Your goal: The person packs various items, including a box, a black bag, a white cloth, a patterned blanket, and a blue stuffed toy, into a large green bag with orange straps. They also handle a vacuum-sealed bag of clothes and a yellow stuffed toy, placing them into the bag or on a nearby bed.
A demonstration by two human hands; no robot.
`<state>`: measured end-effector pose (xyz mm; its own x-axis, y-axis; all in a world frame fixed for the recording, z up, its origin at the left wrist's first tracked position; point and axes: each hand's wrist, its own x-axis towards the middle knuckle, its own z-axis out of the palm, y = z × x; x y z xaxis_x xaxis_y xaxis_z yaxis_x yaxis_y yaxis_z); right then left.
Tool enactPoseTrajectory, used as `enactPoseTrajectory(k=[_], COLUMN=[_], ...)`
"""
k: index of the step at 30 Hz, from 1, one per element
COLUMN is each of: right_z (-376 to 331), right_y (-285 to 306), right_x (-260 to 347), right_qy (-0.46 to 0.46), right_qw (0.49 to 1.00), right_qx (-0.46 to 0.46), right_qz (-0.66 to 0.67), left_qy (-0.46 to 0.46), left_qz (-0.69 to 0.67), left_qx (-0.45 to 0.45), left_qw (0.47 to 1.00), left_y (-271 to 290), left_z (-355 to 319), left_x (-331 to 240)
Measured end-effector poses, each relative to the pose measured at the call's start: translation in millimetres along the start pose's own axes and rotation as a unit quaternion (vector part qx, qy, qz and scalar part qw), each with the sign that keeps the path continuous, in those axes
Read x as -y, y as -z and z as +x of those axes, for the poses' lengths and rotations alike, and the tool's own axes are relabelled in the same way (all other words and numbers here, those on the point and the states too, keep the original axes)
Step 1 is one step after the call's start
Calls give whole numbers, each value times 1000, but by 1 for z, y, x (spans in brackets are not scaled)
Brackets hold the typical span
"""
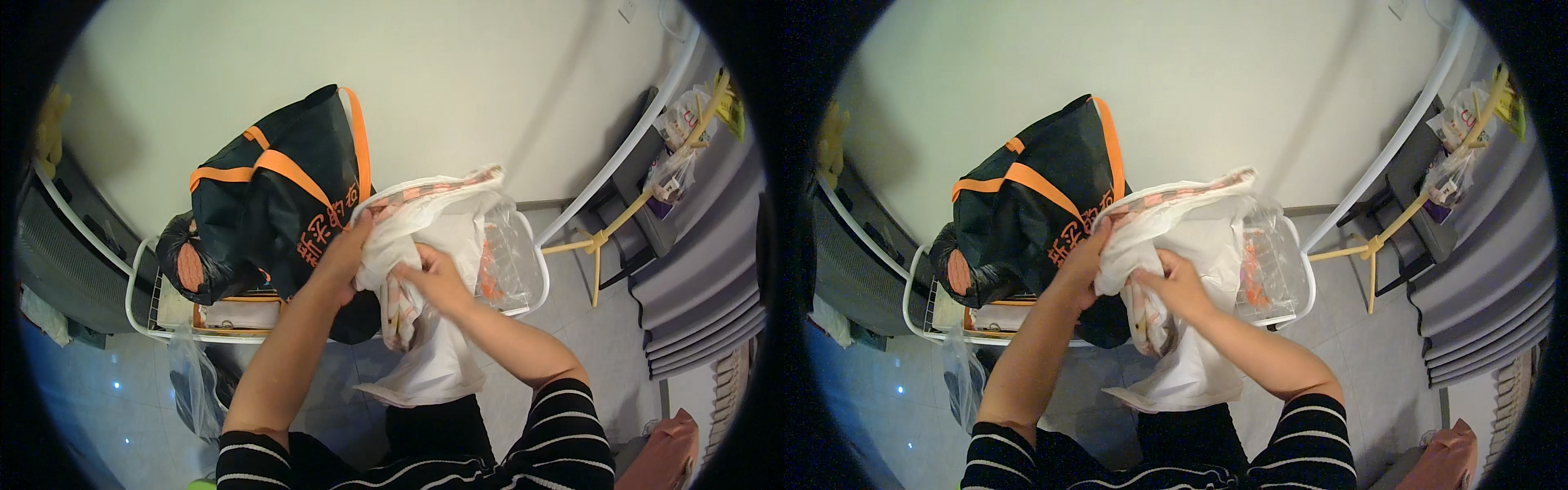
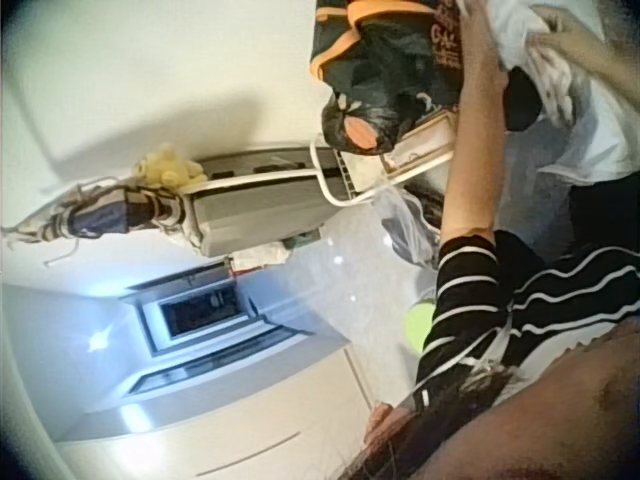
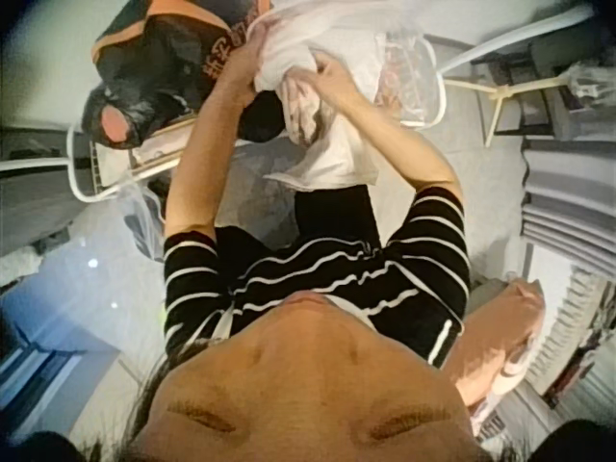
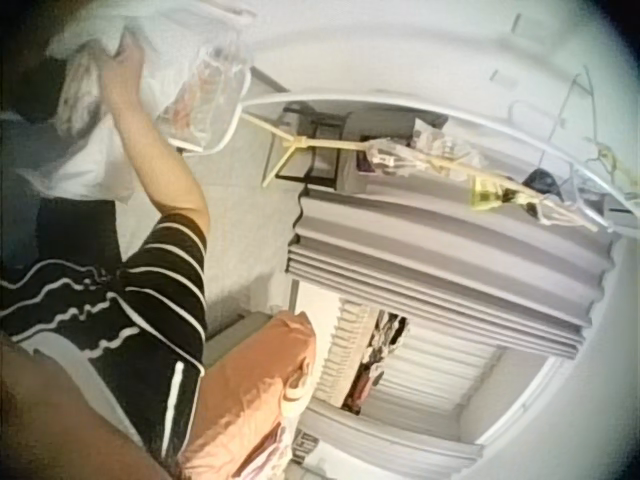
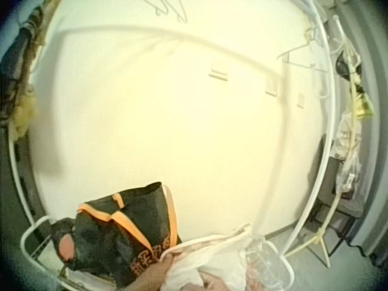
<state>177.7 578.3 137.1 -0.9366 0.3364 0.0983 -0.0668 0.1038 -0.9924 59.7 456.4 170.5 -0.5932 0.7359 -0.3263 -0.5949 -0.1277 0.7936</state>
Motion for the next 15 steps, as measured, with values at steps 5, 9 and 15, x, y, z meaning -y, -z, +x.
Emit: enactPoseTrajectory(k=[5,9,15], right_z=[38,67,73], right_y=[84,202,316], right_x=[38,76,109], right_qy=[37,50,69], right_qw=[974,933,859], right_qx=[-224,-315,-460], right_qz=[-19,168,213], left_qy=[-106,-169,-206], left_qz=[1,-102,-136], left_qx=[-31,-47,-87], left_qw=[994,979,965], left_y=[45,68,106], left_z=[-9,-9,-33], left_x=[-51,-88,-139])
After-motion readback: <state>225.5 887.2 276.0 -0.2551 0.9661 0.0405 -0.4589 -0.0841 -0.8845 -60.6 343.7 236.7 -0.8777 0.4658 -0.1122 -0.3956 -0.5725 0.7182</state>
